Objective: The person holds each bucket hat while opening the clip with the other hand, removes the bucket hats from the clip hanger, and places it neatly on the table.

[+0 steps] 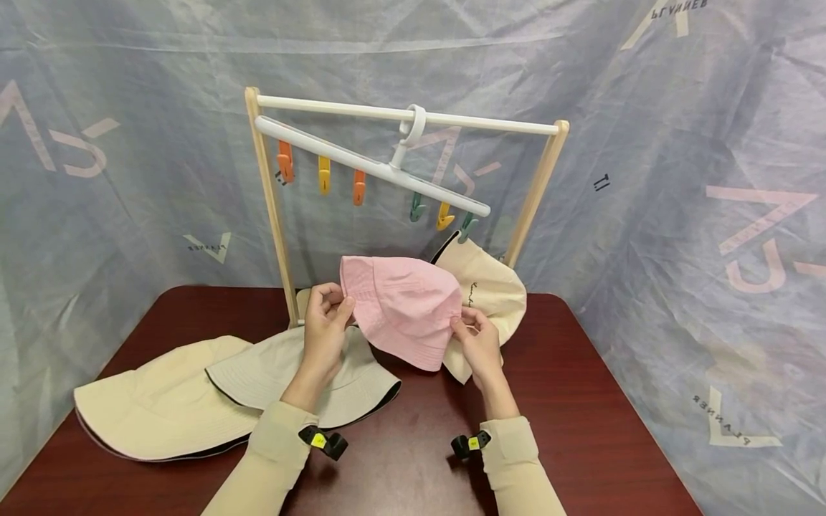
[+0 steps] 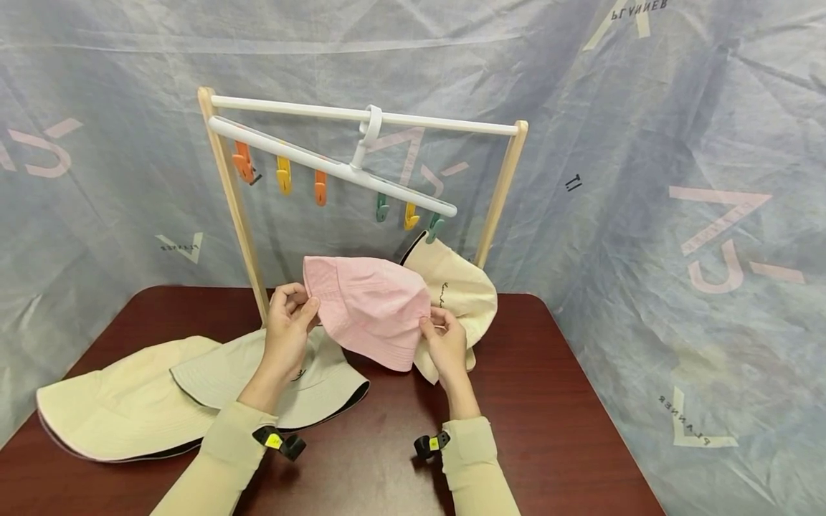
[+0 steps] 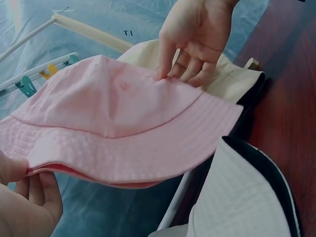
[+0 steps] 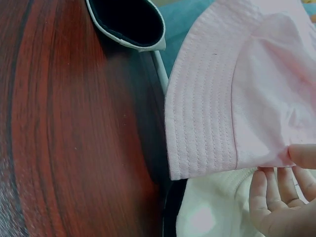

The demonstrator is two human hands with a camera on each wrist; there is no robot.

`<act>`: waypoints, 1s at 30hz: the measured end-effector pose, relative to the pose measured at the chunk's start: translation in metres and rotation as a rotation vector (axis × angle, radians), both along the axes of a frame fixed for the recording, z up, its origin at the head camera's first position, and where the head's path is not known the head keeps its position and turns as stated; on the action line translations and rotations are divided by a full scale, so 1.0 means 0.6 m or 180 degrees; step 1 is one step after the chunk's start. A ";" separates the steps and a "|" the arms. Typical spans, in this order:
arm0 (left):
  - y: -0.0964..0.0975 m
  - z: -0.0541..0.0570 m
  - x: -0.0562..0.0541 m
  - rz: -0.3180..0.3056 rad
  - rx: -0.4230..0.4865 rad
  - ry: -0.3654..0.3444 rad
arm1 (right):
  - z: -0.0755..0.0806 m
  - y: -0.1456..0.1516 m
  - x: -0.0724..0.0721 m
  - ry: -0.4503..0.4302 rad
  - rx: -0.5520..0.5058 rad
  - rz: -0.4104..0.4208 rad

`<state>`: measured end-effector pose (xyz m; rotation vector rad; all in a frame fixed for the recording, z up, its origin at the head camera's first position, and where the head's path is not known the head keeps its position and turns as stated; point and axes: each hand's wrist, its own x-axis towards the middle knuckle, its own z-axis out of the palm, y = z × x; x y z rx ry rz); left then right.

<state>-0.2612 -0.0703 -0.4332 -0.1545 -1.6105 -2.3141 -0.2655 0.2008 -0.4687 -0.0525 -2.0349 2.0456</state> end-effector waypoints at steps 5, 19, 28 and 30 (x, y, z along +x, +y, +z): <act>-0.010 0.003 0.001 -0.0071 -0.0241 0.0070 | 0.003 0.001 0.001 0.0007 0.0022 -0.0031; -0.045 0.013 -0.002 -0.0267 -0.0843 0.0038 | 0.015 0.006 0.005 0.0032 0.0095 -0.0012; -0.054 0.017 -0.002 -0.0129 -0.1078 -0.0123 | 0.021 0.009 0.007 0.0013 0.0196 0.0036; -0.057 0.017 -0.003 -0.0094 -0.1130 -0.0162 | 0.022 0.010 0.008 -0.0005 0.0236 0.0046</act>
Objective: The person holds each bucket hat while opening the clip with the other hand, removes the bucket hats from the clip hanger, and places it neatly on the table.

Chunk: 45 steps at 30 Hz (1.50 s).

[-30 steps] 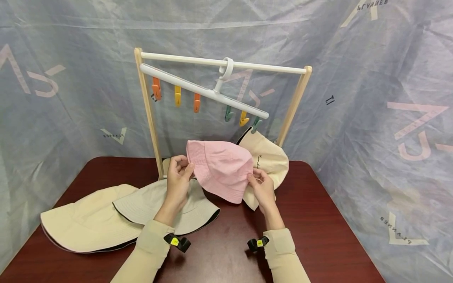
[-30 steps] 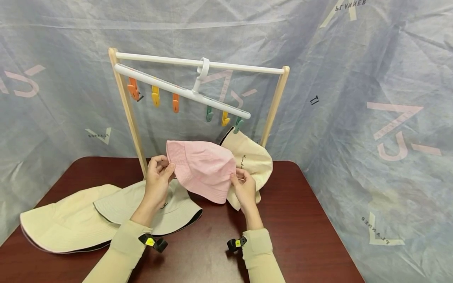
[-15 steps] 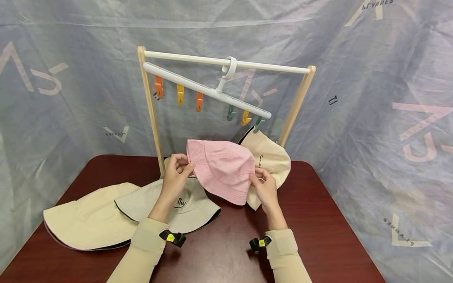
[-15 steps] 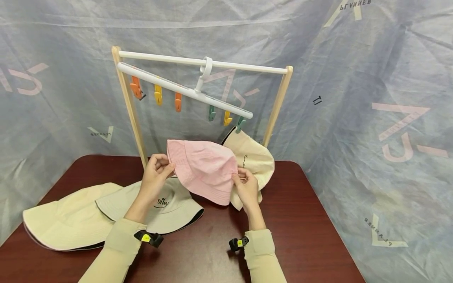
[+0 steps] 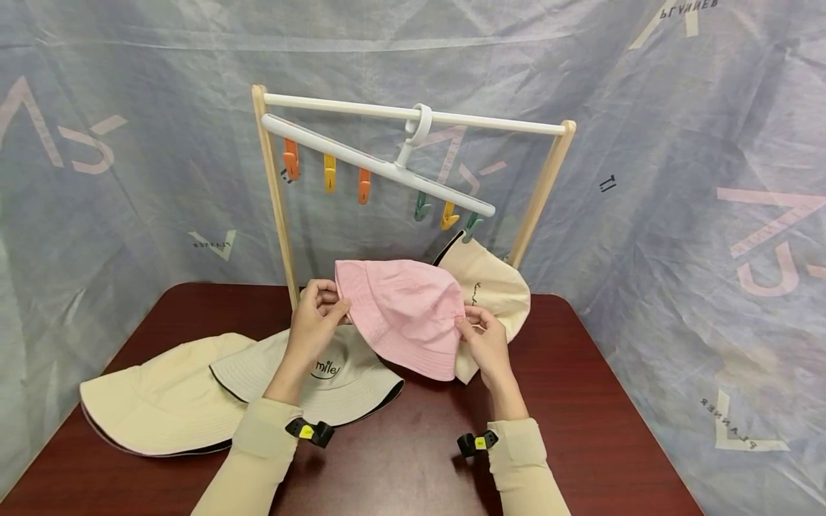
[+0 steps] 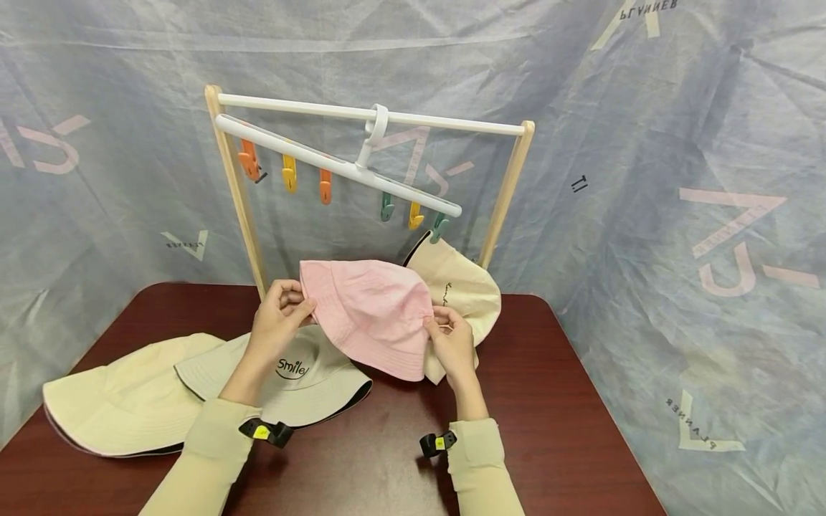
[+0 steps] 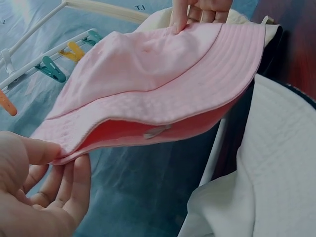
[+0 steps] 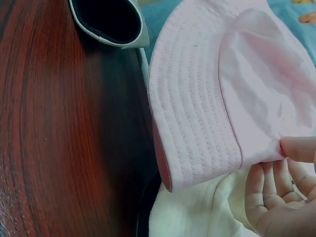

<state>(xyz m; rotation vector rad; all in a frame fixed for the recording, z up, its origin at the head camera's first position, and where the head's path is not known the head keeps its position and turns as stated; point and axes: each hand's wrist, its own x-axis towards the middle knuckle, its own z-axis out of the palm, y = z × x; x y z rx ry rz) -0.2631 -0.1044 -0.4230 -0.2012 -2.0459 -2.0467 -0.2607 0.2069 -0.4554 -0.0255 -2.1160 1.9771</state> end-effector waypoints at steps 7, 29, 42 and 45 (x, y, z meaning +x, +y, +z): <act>-0.013 0.005 0.005 0.0053 -0.0404 -0.0162 | 0.005 0.002 0.004 0.0009 0.0144 0.0022; -0.026 -0.007 0.037 -0.0377 -0.0738 -0.0606 | 0.011 0.012 0.008 -0.0024 0.0544 -0.0092; -0.039 -0.009 0.047 -0.0632 -0.0760 -0.0715 | 0.013 0.021 0.009 0.0036 0.0906 -0.0117; -0.037 -0.008 0.044 -0.0733 -0.0619 -0.0692 | 0.018 0.026 0.011 0.0090 0.0947 -0.0132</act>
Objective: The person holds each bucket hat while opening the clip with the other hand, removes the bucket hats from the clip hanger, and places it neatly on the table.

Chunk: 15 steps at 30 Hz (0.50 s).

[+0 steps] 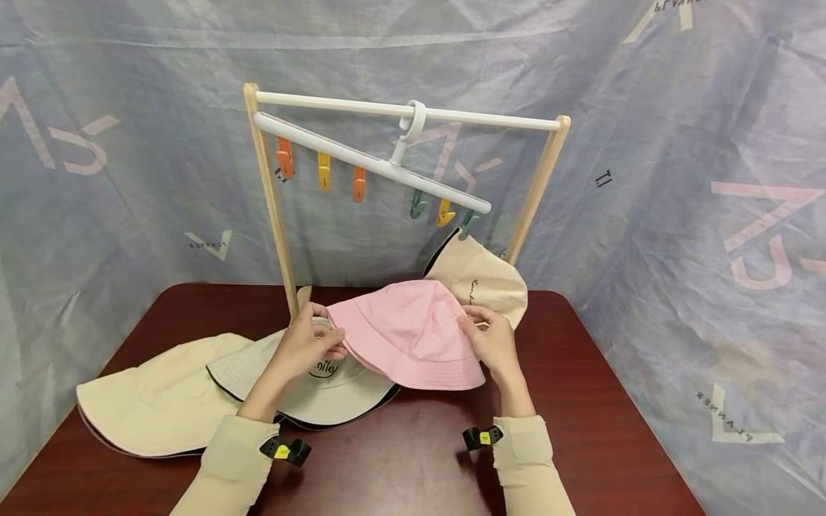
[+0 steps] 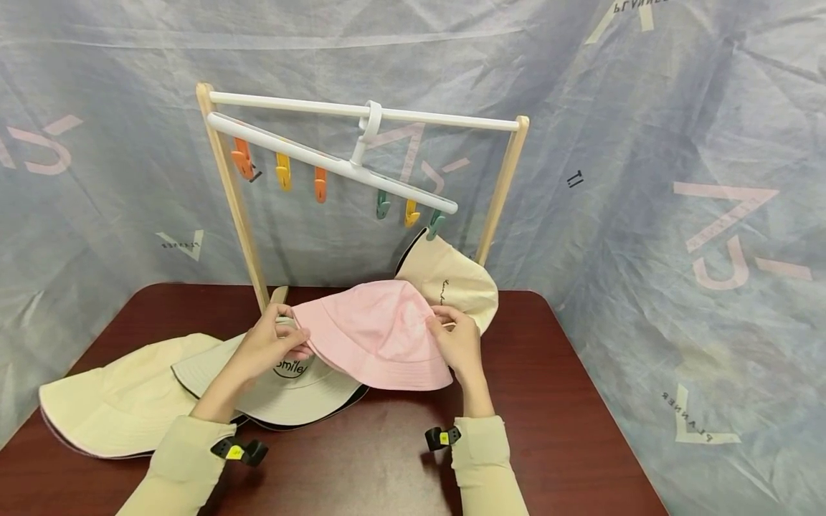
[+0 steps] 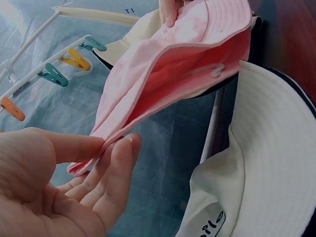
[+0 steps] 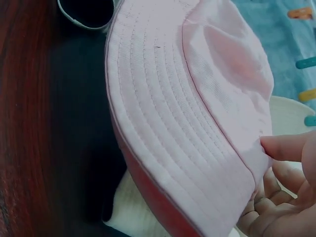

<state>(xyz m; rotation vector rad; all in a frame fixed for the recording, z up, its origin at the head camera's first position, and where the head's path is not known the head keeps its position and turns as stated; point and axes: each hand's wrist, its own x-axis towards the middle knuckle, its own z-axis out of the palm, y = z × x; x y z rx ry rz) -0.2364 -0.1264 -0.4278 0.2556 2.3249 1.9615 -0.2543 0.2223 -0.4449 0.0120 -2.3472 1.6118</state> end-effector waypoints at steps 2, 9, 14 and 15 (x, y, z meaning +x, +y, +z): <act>0.002 0.001 -0.001 -0.0045 0.0064 -0.0035 | 0.003 0.003 0.001 0.0013 0.0036 -0.0018; 0.009 -0.001 -0.001 -0.0104 -0.0057 -0.0059 | 0.005 0.013 0.001 0.0008 0.0223 -0.0111; 0.010 -0.009 0.000 -0.0195 -0.0079 -0.0200 | 0.002 0.015 -0.001 -0.0016 0.0470 -0.0187; 0.010 -0.011 0.000 -0.0227 -0.0076 -0.0230 | 0.001 0.015 -0.002 -0.0024 0.0530 -0.0191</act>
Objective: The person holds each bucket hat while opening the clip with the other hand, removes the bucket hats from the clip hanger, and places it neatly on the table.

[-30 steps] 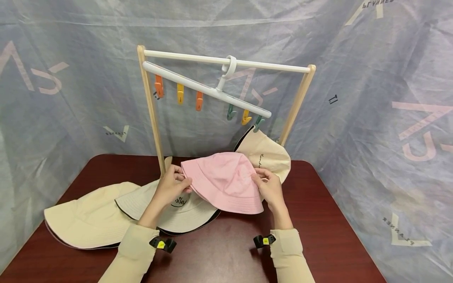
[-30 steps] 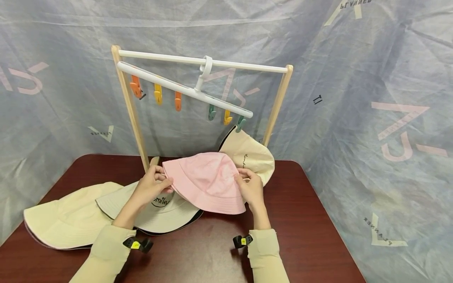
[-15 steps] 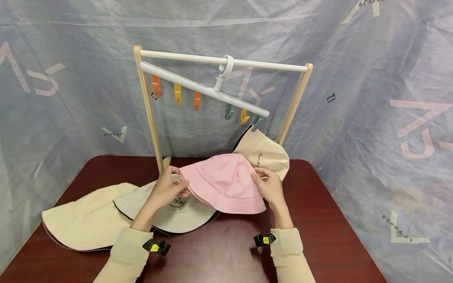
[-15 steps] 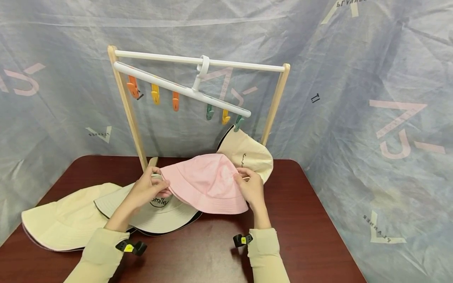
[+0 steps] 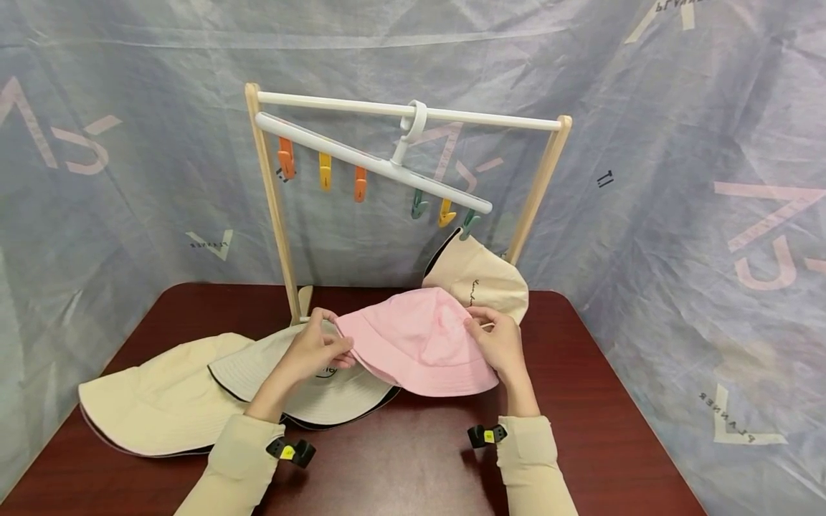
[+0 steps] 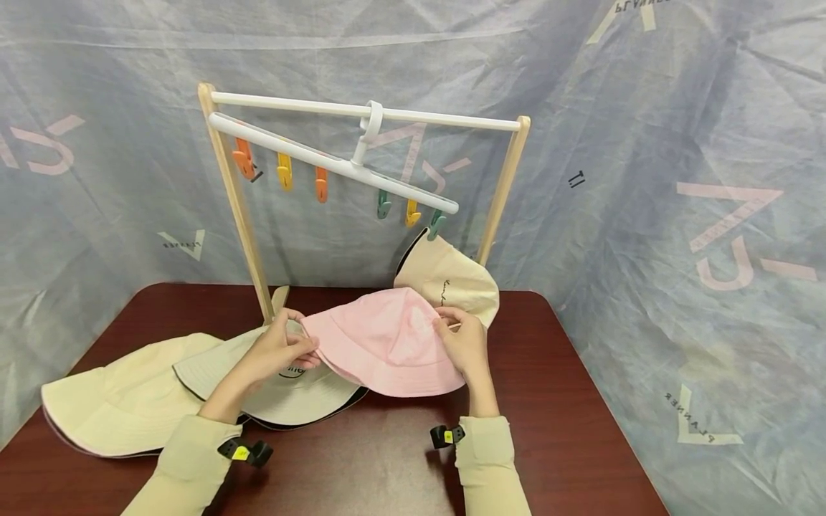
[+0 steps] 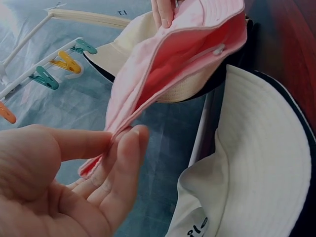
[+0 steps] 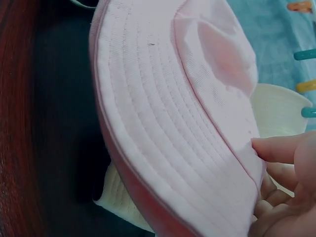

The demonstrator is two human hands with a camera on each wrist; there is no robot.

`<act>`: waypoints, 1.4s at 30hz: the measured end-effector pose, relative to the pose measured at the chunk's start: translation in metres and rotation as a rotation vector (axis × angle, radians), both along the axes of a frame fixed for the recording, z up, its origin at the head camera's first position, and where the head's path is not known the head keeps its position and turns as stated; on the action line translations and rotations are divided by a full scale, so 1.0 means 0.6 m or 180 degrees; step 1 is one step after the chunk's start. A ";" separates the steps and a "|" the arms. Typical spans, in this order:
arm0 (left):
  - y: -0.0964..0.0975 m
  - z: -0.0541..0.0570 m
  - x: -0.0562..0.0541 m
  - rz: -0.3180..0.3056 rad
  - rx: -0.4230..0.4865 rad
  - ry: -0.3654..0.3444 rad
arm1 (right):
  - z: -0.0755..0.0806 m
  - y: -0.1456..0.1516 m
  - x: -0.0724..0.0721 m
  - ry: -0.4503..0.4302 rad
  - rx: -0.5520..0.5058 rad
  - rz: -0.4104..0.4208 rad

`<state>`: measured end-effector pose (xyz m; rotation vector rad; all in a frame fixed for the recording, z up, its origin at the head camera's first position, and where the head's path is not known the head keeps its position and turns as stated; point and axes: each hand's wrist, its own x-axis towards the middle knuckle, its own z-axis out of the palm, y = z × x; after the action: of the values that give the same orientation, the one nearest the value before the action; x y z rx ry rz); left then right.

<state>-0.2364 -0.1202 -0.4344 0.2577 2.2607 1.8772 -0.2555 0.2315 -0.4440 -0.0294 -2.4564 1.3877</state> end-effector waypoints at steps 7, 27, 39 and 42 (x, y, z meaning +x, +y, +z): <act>0.001 -0.011 0.001 -0.0131 -0.0025 -0.0208 | -0.012 0.000 -0.007 0.0074 0.0384 0.0091; 0.013 -0.024 0.005 -0.0402 -0.0220 -0.0287 | -0.045 -0.007 -0.016 0.0250 0.0770 0.0143; 0.017 -0.033 0.006 -0.0333 -0.0542 -0.0237 | -0.059 -0.006 -0.022 0.0184 0.0942 0.0037; 0.018 -0.036 0.006 -0.0362 -0.0558 -0.0197 | -0.058 -0.006 -0.022 0.0176 0.0953 0.0032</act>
<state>-0.2330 -0.1092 -0.4560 0.2905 2.2994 1.5985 -0.2685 0.2281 -0.4790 0.0883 -2.5924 0.9968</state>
